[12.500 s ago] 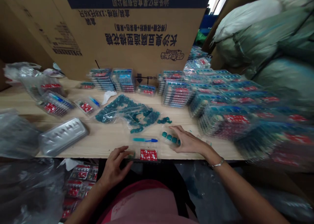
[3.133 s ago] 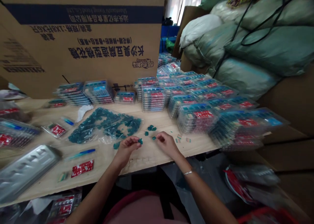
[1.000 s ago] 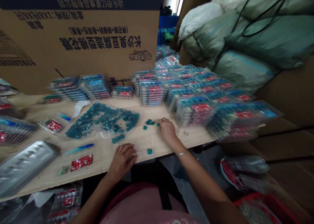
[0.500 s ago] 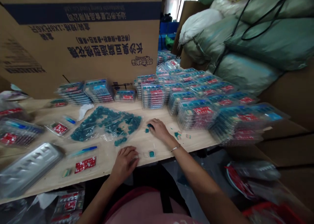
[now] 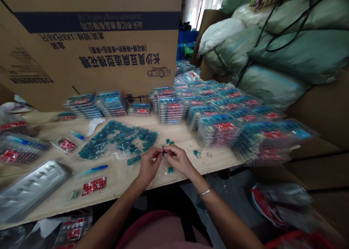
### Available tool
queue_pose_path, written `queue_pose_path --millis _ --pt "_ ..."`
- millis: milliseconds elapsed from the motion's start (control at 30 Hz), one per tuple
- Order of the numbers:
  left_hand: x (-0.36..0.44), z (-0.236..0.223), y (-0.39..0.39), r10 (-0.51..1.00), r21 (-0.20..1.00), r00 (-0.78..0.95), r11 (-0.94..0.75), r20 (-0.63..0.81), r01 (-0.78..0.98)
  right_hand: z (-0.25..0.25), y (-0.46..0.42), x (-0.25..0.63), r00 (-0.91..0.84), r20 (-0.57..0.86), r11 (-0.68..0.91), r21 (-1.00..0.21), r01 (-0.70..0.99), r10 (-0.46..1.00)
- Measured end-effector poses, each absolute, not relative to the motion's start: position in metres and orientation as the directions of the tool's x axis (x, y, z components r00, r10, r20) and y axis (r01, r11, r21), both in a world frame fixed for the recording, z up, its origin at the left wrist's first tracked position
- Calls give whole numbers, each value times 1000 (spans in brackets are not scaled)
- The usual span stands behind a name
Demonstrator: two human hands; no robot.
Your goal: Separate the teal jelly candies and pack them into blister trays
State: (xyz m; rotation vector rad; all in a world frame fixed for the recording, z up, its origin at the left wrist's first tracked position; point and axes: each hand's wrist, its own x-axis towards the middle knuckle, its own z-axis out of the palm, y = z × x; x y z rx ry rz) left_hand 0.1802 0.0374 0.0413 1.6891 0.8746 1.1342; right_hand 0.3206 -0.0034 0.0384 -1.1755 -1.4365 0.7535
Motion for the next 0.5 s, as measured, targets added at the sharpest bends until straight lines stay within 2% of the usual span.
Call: queue_pose_path --millis 133,200,333,500 --pt "171 41 34 938 995 342 -13 48 -102 30 -7 318 46 141 146 -983 -107 989" --pt "166 45 31 932 990 361 72 -23 -123 27 -9 315 45 80 88 -974 -209 996" --pt "163 56 27 925 999 379 2 18 -50 28 -15 306 58 42 55 -968 -243 997" --pt "165 55 26 949 999 313 -45 46 -10 30 -21 301 114 101 116 -984 -135 988"
